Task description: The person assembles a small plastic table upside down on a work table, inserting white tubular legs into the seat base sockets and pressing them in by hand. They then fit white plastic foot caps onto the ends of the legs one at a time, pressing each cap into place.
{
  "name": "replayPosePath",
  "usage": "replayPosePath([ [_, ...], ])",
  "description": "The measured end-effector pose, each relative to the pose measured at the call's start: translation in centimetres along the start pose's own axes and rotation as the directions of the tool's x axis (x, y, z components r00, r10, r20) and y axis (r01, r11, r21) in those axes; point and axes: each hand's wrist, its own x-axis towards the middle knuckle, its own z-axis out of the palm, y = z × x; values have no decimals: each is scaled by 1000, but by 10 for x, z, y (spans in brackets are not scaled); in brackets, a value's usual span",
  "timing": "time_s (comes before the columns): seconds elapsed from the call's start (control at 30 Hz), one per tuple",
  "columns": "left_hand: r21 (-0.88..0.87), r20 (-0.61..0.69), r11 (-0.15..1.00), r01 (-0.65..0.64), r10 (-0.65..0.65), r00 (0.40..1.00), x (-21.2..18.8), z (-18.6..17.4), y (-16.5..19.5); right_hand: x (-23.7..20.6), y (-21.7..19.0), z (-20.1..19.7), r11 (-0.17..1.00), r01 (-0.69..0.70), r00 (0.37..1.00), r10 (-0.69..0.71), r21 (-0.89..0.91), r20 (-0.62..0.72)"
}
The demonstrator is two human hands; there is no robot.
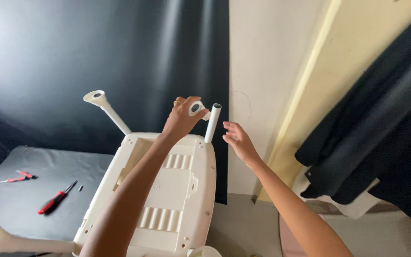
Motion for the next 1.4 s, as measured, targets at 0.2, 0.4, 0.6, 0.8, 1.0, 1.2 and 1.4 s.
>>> replayPosePath([
  [0.2, 54, 27, 994, 97, -98, 995, 17, 2, -14, 51, 11, 22, 990, 73, 996, -67, -124, 58],
  [0.4, 15, 68, 988, 153, -154, 986, 35, 17, -28, 80, 8, 28, 978, 194, 978, -200, -78, -68],
  [0.6, 10, 70, 990, 142, -143, 987, 56, 36, -41, 92, -12, 16, 978, 29, 996, -46, -206, -76],
  [0.8, -7, -7, 996, 88, -88, 996, 66, 35, -31, 101, -14, 6, 991, 137, 990, -136, -11, 41],
  [1.0, 158, 70, 961, 227, -240, 968, 75, 28, 15, 101, -15, 9, 949, 255, 967, -252, -183, 41],
  [1.2, 346, 184, 934, 93, -164, 969, 98, 58, 23, 109, -33, 15, 813, 522, 819, -562, -258, -112],
  [1.4, 437, 124, 856, -277, 247, 961, 112, 63, -51, 113, -55, -6, 841, 386, 913, -408, -379, 24],
])
